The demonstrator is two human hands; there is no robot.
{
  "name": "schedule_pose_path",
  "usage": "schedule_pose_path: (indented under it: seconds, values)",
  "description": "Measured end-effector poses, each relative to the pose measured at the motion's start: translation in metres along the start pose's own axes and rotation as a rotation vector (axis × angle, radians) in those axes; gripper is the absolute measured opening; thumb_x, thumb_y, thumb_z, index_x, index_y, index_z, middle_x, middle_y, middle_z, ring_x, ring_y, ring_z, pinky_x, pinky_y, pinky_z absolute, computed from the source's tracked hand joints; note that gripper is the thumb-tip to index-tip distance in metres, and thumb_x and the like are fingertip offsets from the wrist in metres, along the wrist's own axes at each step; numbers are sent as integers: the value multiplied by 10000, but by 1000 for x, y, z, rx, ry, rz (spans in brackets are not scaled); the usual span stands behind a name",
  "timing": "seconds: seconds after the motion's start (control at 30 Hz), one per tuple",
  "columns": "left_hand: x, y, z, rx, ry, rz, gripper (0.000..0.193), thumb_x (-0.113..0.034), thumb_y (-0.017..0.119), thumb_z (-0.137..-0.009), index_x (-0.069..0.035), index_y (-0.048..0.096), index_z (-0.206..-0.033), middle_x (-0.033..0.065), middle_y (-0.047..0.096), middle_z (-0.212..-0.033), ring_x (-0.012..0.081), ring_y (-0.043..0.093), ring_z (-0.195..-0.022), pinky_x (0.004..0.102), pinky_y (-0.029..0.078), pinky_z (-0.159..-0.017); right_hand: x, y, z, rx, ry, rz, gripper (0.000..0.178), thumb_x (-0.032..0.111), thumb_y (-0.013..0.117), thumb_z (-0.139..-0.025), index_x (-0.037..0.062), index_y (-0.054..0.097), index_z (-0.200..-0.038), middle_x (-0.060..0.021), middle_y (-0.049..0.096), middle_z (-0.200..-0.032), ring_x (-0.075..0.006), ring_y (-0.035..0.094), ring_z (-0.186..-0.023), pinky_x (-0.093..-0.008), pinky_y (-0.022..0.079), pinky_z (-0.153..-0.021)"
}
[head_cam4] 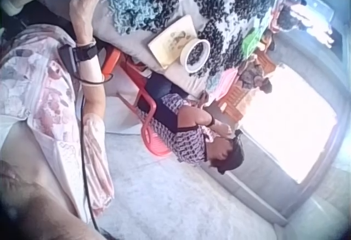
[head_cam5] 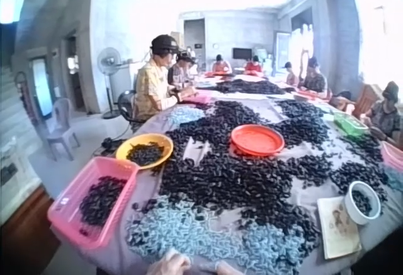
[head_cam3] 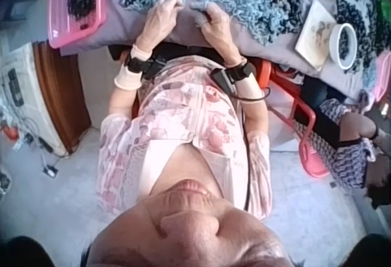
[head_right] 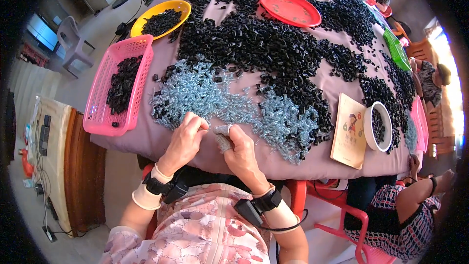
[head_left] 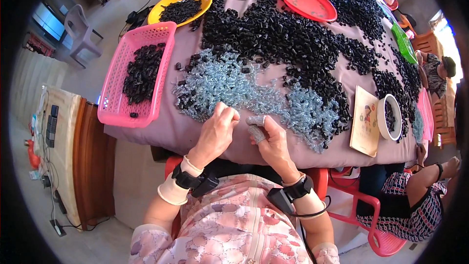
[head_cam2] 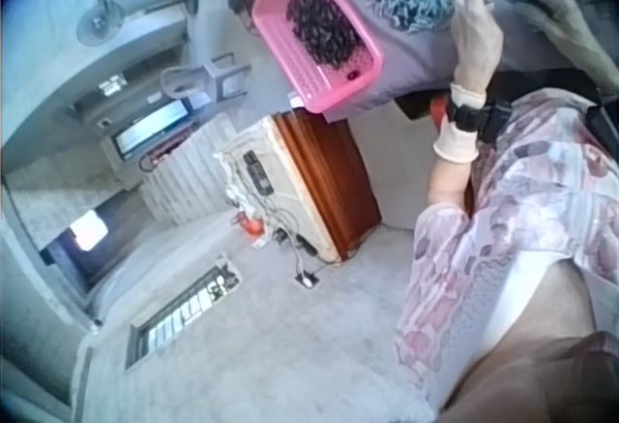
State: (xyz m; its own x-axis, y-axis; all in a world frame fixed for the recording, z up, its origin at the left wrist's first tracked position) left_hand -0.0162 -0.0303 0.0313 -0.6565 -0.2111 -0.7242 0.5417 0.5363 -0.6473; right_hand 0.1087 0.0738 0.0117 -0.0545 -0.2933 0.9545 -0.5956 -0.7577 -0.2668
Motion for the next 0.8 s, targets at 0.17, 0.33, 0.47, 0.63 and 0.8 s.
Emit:
schedule_pose_path:
  seconds: [0.17,0.33,0.47,0.63,0.8]
  values:
    - [0,8,-5,55,37,236,103,29,568,-789,0,536,-882,76,519,-771,180,536,-649,285,435,-582,5,2,-5,-17,171,-170,136,13,540,-868,-3,561,-1002,-27,596,-749,-67,549,-625,-220,476,-547]
    - [-4,22,-5,87,-117,441,60,19,552,-837,-14,545,-887,4,568,-736,49,505,-578,202,416,-498,1,-4,-6,-70,287,-325,100,25,562,-858,-6,554,-953,-46,615,-756,-85,579,-641,-227,496,-548]
    - [-8,26,-6,105,-261,572,91,45,580,-794,-1,545,-864,58,583,-742,100,557,-605,247,461,-534,-1,-7,-5,-41,324,-416,93,4,553,-856,-6,555,-949,-43,621,-787,-89,597,-676,-224,512,-572]
    - [-4,35,-5,62,-151,546,101,47,567,-808,-8,542,-889,29,590,-735,70,551,-599,229,459,-528,-11,-9,-5,-62,288,-544,119,-30,535,-848,-7,546,-965,-56,623,-821,-96,612,-699,-223,527,-599]
    - [-6,32,-4,182,-280,725,128,55,572,-803,-13,556,-909,32,607,-764,60,556,-606,225,465,-548,-11,-11,-6,-73,287,-540,137,-42,523,-849,-3,542,-979,-60,618,-820,-97,608,-680,-224,529,-583]
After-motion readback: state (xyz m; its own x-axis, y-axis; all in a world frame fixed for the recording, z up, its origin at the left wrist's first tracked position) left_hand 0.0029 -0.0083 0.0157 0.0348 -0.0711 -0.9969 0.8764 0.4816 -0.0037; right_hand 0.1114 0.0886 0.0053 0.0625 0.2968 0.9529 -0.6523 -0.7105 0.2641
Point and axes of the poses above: each hand's wrist, its own z-axis away from the middle knuckle, its own y-axis out of the palm, x = y × z, the point moved 1 cm from there along -z, towards the middle knuckle
